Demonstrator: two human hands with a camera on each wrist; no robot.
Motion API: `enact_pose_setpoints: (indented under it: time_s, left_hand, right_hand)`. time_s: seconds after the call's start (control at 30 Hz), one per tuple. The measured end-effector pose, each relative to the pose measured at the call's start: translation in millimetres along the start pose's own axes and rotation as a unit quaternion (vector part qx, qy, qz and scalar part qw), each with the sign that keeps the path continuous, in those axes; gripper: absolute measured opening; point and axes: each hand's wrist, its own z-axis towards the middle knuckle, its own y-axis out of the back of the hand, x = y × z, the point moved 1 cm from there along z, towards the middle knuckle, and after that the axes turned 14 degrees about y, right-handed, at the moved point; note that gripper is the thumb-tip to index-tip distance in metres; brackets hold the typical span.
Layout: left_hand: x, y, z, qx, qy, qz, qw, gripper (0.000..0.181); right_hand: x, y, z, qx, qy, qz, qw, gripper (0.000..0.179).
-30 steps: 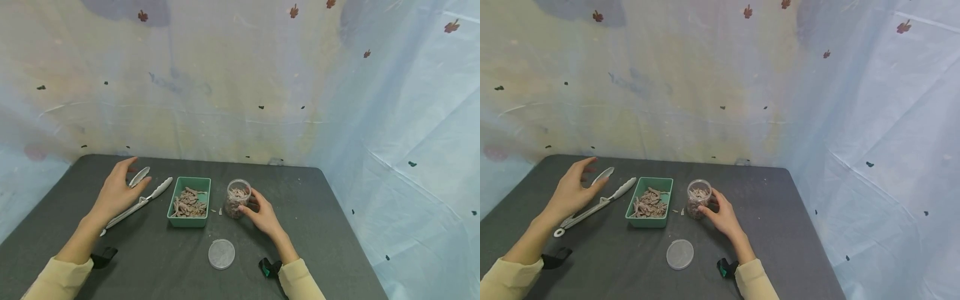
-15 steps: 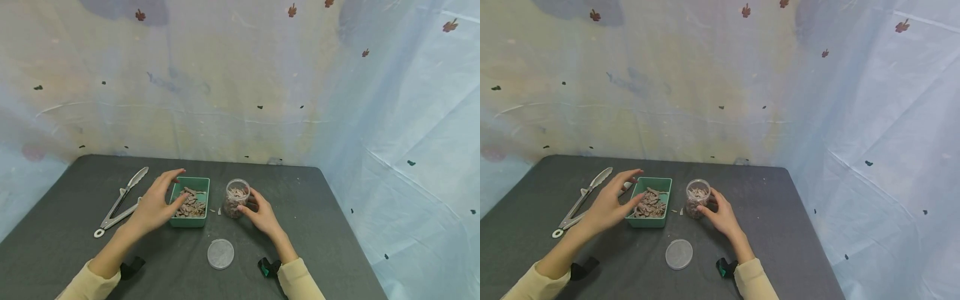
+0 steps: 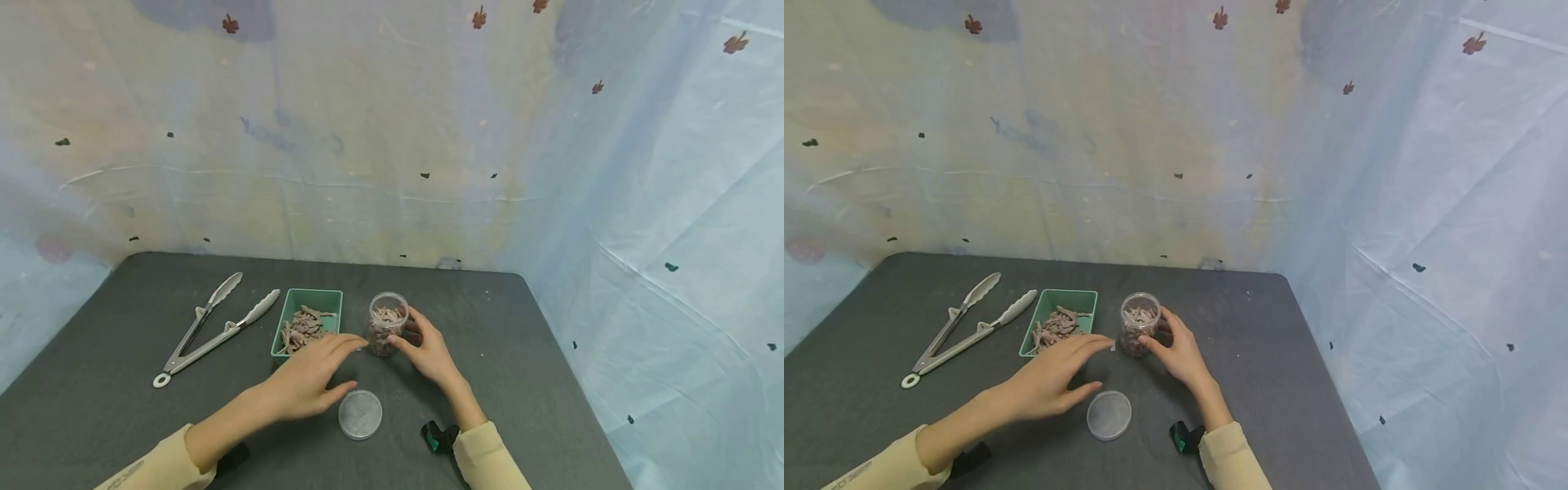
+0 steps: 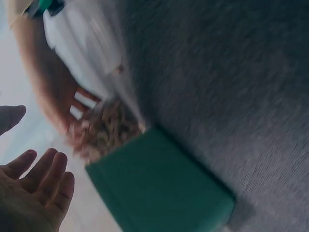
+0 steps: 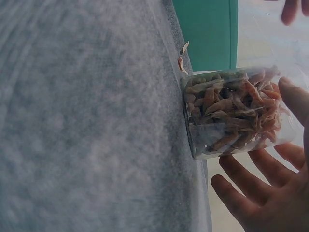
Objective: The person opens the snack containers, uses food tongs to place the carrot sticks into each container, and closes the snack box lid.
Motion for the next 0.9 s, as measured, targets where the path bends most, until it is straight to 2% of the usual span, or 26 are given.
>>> enact_pose_setpoints:
  time_s: [0.13,0.27,0.43,0.67,0.9]
  left_hand:
    - [-4.0,-13.7,-2.1,0.067,-0.014,0.010,0.9976,0.063]
    - [-6.7,-25.8,-7.1,0.105,-0.050,0.025,0.9929,0.062]
    - [-7.5,-33.6,-13.0,0.128,-0.087,0.035,0.9874,0.064]
    - [-5.4,-37.5,-14.8,0.148,-0.084,0.039,0.9847,0.064]
    - [-2.8,-41.9,-16.4,0.144,-0.106,0.055,0.9824,0.057]
  right_hand:
    - [0,0,-0.2,0.002,0.001,-0.001,1.0000,0.074]
    - [0,0,-0.6,0.004,-0.002,0.001,1.0000,0.075]
    - [-1,0,-0.8,0.003,-0.003,0.000,1.0000,0.074]
    - [-1,0,-1.0,0.004,-0.008,0.005,0.9999,0.074]
    - [-1,1,-0.9,0.006,-0.012,0.008,0.9999,0.074]
